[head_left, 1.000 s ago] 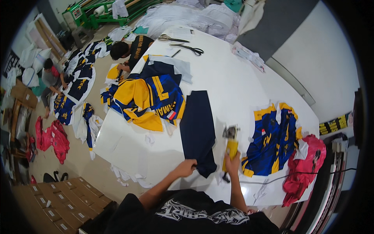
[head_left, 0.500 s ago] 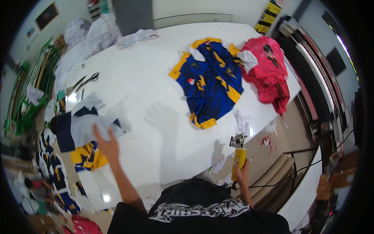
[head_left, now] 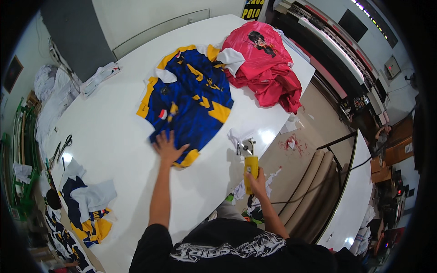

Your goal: The person uses a yellow electric fabric cutter to cut a large piece of white fabric on a table. They then cut a blue and yellow sports jersey, following the contours of the design. The person handles the fabric and jersey, adjusting their positions on the table while cutting.

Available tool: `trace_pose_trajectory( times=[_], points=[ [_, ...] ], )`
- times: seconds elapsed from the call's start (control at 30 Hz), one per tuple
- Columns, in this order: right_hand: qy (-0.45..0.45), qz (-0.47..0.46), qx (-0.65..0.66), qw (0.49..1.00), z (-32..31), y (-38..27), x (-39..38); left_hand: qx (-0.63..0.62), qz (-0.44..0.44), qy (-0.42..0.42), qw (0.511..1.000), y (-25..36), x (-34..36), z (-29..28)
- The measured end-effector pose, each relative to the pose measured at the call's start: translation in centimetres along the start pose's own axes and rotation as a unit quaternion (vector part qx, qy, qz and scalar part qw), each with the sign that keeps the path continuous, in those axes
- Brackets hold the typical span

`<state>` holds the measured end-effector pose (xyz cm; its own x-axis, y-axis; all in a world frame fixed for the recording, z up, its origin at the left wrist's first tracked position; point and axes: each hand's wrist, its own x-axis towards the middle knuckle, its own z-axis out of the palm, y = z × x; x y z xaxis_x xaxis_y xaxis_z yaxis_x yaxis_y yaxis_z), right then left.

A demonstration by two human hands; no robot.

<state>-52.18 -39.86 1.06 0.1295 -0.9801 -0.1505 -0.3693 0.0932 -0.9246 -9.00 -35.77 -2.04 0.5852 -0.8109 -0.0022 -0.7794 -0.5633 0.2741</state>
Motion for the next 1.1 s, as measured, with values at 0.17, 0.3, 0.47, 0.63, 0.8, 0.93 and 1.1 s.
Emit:
trace_pose_trajectory(
  times=[0.17, 0.3, 0.47, 0.63, 0.8, 0.93, 1.1],
  points=[
    [-0.003, 0.053, 0.081, 0.995, 3.4, -0.5, 9.3, 0.023, -0.184, -0.098, 0.978, -16.3, -4.7, -7.6],
    [-0.02, 0.06, 0.151, 0.987, 6.1, -1.3, 15.9, 0.112, -0.303, -0.032, 0.946, -26.2, -10.7, -10.3],
    [-0.035, 0.113, 0.104, 0.988, 7.1, -3.0, 23.2, -0.024, -0.07, 0.144, 0.987, -20.6, -14.9, -6.2],
    [0.0, 0.048, -0.178, 0.983, 5.5, -2.7, 30.4, -0.062, -0.135, 0.149, 0.978, -17.5, -15.8, -5.7],
    [0.092, -0.271, -0.472, 0.834, 9.9, -8.3, 26.7, -0.22, -0.208, 0.171, 0.938, -16.0, -19.8, -9.7],
    [-0.223, -0.435, -0.378, 0.786, 19.5, -13.4, 21.6, -0.28, -0.19, 0.108, 0.935, -15.1, -26.8, -15.0],
    [-0.32, -0.488, -0.444, 0.68, 23.2, -11.3, 19.6, -0.263, -0.177, -0.052, 0.947, -13.8, -37.2, -23.7]
  ],
)
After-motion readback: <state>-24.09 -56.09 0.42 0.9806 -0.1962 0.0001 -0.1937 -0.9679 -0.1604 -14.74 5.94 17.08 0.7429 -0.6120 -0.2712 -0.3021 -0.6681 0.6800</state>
